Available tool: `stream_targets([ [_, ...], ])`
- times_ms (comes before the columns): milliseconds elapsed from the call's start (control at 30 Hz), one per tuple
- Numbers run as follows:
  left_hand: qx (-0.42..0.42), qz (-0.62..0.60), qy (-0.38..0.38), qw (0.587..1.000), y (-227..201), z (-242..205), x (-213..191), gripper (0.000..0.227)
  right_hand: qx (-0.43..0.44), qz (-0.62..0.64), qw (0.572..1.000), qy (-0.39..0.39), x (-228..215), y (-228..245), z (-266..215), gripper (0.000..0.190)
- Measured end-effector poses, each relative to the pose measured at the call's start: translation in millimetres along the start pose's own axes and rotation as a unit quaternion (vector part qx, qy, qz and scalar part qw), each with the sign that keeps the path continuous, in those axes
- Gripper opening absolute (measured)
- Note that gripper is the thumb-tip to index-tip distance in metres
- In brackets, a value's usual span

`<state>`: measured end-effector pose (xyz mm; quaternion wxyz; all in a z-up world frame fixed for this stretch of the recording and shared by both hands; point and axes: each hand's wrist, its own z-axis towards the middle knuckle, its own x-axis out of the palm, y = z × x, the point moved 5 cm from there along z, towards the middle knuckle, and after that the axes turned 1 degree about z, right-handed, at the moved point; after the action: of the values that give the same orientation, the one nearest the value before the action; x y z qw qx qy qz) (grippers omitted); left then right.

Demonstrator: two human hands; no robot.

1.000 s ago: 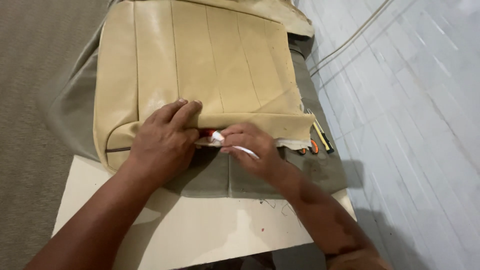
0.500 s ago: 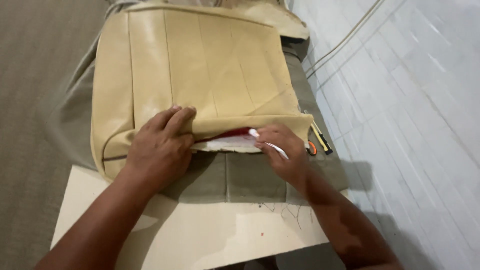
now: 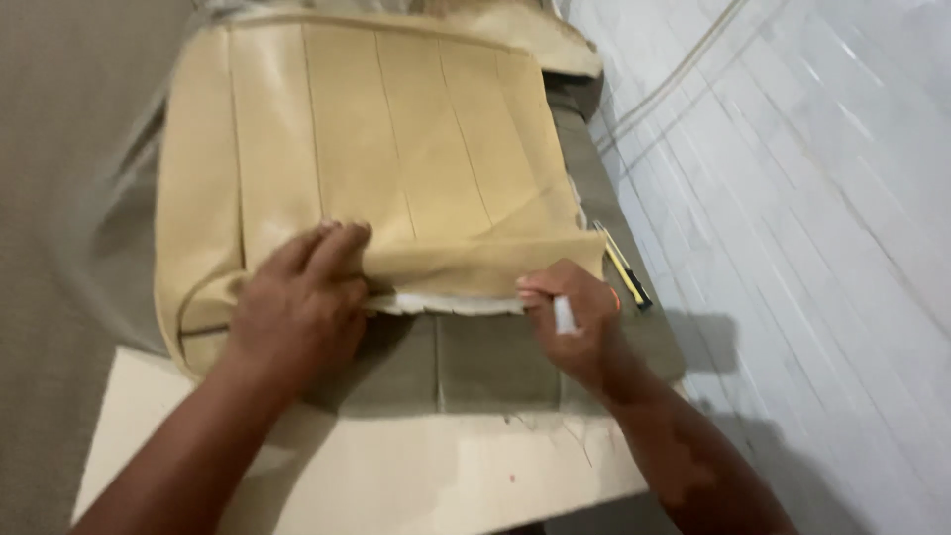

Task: Applying adhesive and assembling leather upholstery components

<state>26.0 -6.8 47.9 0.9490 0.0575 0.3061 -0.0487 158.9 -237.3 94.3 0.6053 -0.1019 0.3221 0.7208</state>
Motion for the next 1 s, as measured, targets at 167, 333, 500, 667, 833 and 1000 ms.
stream_targets([
  [167, 0.046, -0.013, 0.028, 0.998, -4, 6, -9, 0.013, -0.080, -0.254, 0.962, 0.064, 28, -24, 4, 0.017],
  [333, 0.014, 0.025, 0.075, 0.997, -1, 1, -7, 0.024, -0.020, -0.284, 0.953, 0.105, 31, -43, 18, 0.057],
  [500, 0.002, 0.026, 0.074, 0.997, -9, 5, -16, 0.024, 0.000, -0.344, 0.935, 0.090, 33, -45, 5, 0.048],
  [667, -0.005, 0.031, 0.099, 0.995, -4, 10, -24, 0.007, -0.013, -0.331, 0.942, 0.058, 42, -47, 8, 0.051],
  [833, -0.065, -0.001, 0.009, 0.998, -23, 34, -37, 0.029, -0.036, -0.323, 0.945, 0.035, 43, -38, 13, 0.031],
  [1000, -0.033, 0.045, 0.057, 0.997, -46, 63, 18, 0.037, -0.021, -0.309, 0.950, 0.044, 40, -42, 9, 0.039],
])
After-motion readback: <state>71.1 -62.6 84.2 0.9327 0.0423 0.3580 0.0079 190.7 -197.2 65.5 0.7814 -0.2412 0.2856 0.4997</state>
